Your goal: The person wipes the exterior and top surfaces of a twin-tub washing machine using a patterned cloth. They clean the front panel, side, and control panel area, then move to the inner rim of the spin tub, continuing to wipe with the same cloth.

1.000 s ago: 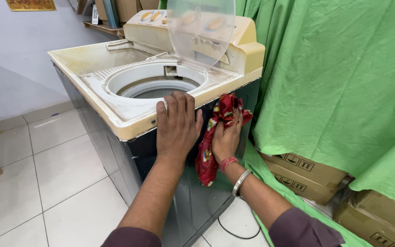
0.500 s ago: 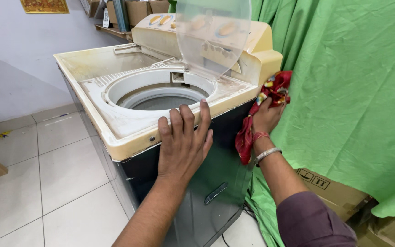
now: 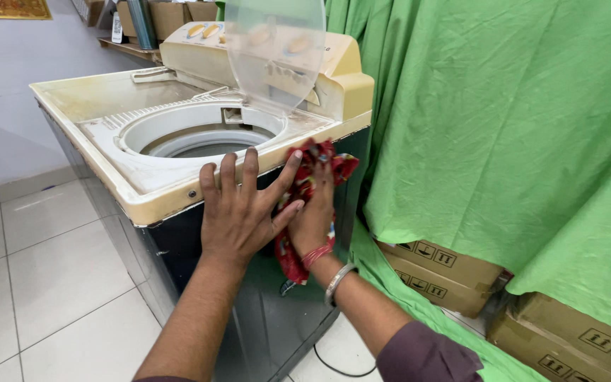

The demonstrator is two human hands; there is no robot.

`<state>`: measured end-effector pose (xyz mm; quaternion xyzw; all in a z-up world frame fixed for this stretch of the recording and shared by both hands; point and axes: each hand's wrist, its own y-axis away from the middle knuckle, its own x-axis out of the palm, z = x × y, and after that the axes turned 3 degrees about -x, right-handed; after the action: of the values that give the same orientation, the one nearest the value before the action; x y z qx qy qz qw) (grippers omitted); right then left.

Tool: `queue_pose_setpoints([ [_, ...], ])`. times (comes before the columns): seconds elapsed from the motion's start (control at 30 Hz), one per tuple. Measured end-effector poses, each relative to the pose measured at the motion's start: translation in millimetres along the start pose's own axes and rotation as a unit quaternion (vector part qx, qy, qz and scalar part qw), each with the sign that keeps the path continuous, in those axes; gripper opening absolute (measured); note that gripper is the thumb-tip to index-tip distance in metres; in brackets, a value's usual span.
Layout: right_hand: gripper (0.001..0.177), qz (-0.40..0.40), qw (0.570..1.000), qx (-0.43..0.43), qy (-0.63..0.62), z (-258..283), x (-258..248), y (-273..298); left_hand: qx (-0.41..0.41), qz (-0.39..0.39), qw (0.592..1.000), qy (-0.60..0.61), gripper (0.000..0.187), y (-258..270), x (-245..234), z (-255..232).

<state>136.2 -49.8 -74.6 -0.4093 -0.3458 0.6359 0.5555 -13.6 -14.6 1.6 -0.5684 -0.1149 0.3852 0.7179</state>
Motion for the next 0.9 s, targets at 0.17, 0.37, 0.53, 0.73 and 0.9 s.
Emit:
queue_pose_setpoints([
  [0.17,0.073,0.150,0.960,-0.225,0.068,45,-20,41,0.117,0.014,0.992,0.054,0.059,26,-2,7],
  [0.37,0.066,0.353,0.830,-0.409,0.138,7,-39,105,0.166,0.045,0.952,0.252,0.081,138,-4,1],
  [0.53,0.034,0.328,0.813,-0.474,0.074,6,-58,93,0.188,0.161,0.968,-0.037,0.068,157,-13,6],
  [0.73,0.009,0.225,0.839,-0.495,-0.012,91,-31,62,0.025,0.070,0.971,-0.228,0.052,146,-70,60],
  [0.9,0.023,0.278,0.816,-0.506,-0.035,90,-15,112,0.003,0.014,0.980,-0.199,0.046,222,-37,70],
])
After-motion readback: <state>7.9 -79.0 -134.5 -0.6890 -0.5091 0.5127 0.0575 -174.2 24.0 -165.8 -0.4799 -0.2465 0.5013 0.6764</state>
